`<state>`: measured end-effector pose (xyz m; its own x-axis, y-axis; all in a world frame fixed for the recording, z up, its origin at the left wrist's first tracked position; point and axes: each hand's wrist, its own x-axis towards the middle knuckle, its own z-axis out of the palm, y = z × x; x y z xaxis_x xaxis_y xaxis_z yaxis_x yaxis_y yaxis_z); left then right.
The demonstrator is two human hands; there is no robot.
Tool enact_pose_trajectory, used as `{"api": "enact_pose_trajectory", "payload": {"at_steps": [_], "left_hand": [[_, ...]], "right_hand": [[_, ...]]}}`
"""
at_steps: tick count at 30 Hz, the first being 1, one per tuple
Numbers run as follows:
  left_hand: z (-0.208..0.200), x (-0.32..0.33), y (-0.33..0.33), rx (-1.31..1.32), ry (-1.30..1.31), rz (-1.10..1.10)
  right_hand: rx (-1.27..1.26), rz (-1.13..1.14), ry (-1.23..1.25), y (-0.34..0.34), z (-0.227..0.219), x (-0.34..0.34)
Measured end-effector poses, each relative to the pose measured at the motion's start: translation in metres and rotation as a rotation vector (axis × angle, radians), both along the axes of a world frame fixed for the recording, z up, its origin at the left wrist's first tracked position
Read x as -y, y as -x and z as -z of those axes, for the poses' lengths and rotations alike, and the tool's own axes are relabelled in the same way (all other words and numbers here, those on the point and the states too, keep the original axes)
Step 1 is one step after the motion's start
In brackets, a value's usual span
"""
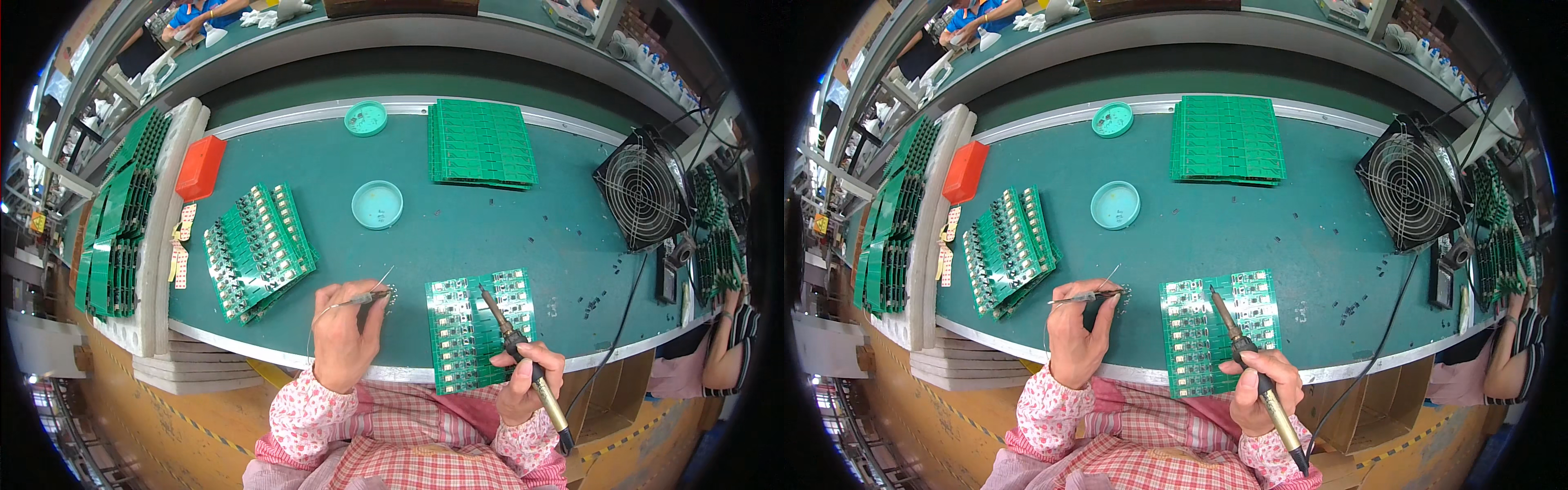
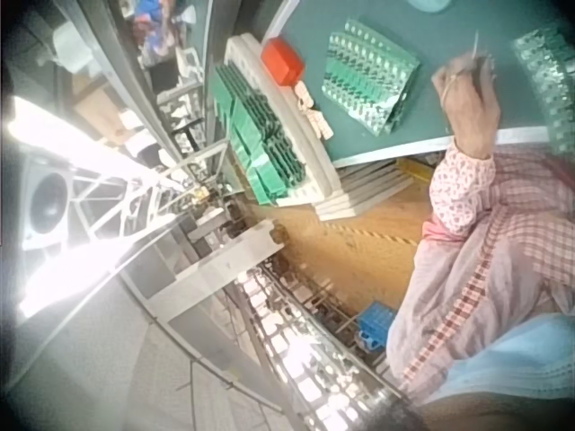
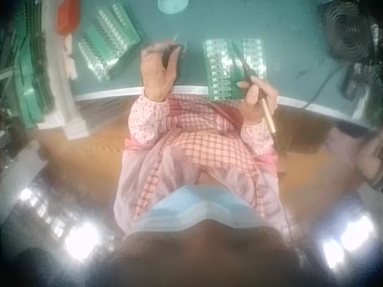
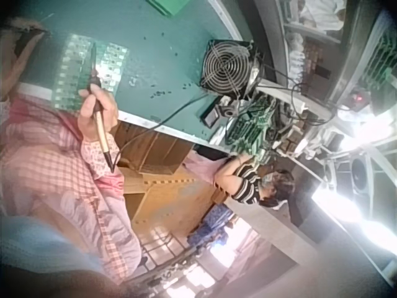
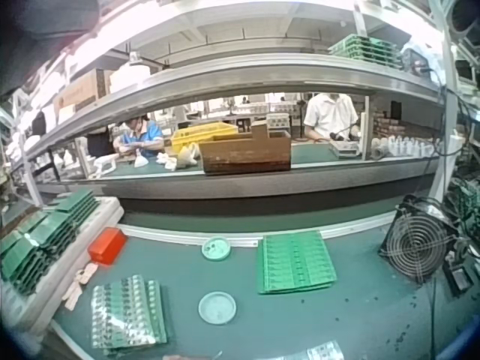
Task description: The person solders electronic components onto circuit boards using a soldering iron and solder wire.
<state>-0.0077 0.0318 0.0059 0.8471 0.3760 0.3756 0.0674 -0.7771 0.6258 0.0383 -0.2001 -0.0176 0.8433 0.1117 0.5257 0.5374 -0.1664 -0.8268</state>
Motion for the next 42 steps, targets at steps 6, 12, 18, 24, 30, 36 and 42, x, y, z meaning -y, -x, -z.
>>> {"api": "enact_pose_trajectory", "payload": {"at_steps": [6,12,18,24,30,36,42], "left_hand": [[0.000,-0.001,0.001,0.001,0.007,0.007],[0.000,-0.001,0.002,0.005,-0.002,0.008],[-0.001,-0.001,0.002,0.005,-0.008,0.009],[-0.001,0.003,0.000,0.009,-0.008,0.014],[-0.003,0.027,-0.011,0.035,0.074,0.090],[0.005,0.034,-0.014,0.025,0.121,0.137],[0.004,0.034,-0.015,0.036,0.095,0.143]], "right_hand": [[-0.008,-0.005,0.009,0.000,-0.001,0.000],[-0.002,-0.007,0.009,0.000,0.001,0.001],[-0.021,-0.004,-0.014,0.001,0.002,0.002],[-0.021,-0.006,-0.020,0.000,-0.002,0.000],[-0.072,-0.051,-0.009,0.000,-0.006,0.002],[-0.178,-0.130,0.067,-0.003,-0.020,0.000],[-0.140,-0.215,0.140,-0.009,-0.025,-0.003]]}}
